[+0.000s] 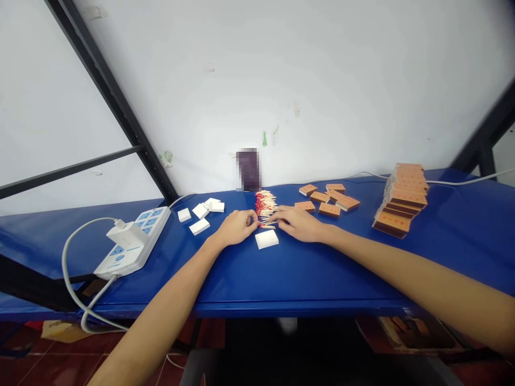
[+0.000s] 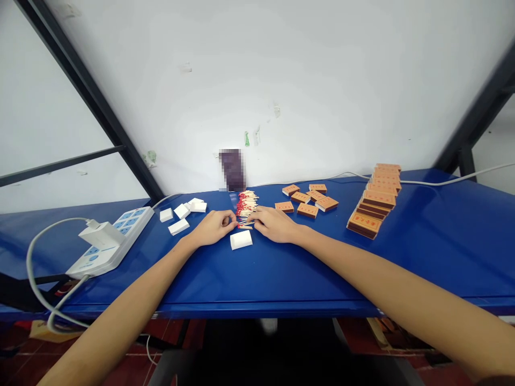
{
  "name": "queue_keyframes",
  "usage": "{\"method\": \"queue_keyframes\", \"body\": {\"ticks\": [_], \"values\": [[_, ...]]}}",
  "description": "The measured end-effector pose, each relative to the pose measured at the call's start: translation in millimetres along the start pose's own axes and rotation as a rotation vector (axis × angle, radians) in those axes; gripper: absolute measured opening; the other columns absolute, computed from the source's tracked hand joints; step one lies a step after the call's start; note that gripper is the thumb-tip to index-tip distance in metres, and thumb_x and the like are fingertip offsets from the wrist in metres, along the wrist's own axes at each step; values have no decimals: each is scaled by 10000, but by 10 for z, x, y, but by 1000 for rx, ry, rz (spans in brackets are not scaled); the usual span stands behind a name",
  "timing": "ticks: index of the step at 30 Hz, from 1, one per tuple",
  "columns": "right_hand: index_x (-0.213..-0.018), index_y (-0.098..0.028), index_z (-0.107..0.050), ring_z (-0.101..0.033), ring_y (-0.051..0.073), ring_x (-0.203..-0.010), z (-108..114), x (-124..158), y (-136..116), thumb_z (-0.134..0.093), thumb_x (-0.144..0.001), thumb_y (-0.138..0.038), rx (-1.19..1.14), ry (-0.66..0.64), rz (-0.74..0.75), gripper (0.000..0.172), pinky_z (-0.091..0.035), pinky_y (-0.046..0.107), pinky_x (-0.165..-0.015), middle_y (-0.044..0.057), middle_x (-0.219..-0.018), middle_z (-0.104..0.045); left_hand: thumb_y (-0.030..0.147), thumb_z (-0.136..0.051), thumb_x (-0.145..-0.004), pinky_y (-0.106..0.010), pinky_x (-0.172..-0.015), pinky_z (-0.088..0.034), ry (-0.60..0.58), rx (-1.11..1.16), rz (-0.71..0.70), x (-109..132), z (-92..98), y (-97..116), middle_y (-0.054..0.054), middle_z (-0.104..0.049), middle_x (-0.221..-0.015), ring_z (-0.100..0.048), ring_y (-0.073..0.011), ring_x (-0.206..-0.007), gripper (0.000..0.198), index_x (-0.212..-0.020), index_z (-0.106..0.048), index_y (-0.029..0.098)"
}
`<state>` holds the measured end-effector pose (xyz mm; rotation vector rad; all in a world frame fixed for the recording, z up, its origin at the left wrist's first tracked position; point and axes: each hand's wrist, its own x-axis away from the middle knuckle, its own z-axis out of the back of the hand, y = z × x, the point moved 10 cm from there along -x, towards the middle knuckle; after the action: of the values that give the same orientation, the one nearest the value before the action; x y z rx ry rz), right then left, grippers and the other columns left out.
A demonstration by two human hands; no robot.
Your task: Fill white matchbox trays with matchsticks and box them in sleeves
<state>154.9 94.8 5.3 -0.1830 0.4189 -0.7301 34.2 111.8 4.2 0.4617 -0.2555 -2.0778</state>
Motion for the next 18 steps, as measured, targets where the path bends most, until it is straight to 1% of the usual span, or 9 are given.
{"method": "queue_keyframes", "body": {"ticks": [3,6,11,15,18], "values": [[-1178,-197,-673,-586,187,-853,14,2,3,-431,-935,-155,4,6,-13,345,-421,300,-772,83,-1013,-634,292,-546,-858,-239,-538,-302,-20,1,-7,20,12,9,21,-577,-617,-500,-125,-553,146,-814,-634,184],[-1222,-200,-659,-583,189,-858,2,-3,19,-426,-939,-166,36,-2,-24,369,-418,301,-772,84,-998,-627,298,-542,-873,-241,-537,-308,-28,8,-19,37,32,15,24,-562,-600,-496,-125,-545,157,-824,-635,181],[-1231,-206,-663,-581,196,-872,-32,-14,32,-428,-945,-183,70,-23,-24,370,-414,304,-768,86,-988,-618,329,-526,-917,-246,-535,-296,-3,6,-43,12,28,21,31,-549,-591,-482,-123,-536,193,-890,-655,188],[-1261,-214,-646,-582,203,-884,-46,-9,11,-410,-956,-199,71,-43,-12,387,-411,300,-738,91,-1012,-617,349,-535,-922,-244,-540,-287,8,22,-49,-37,-30,45,41,-524,-568,-470,-120,-529,205,-872,-654,190],[-1307,-228,-614,-586,195,-880,-23,-1,3,-408,-957,-199,50,-22,-12,408,-416,299,-752,89,-1035,-625,380,-489,-952,-245,-559,-305,26,67,-66,-51,-36,76,36,-552,-598,-490,-126,-555,252,-880,-637,189]]}}
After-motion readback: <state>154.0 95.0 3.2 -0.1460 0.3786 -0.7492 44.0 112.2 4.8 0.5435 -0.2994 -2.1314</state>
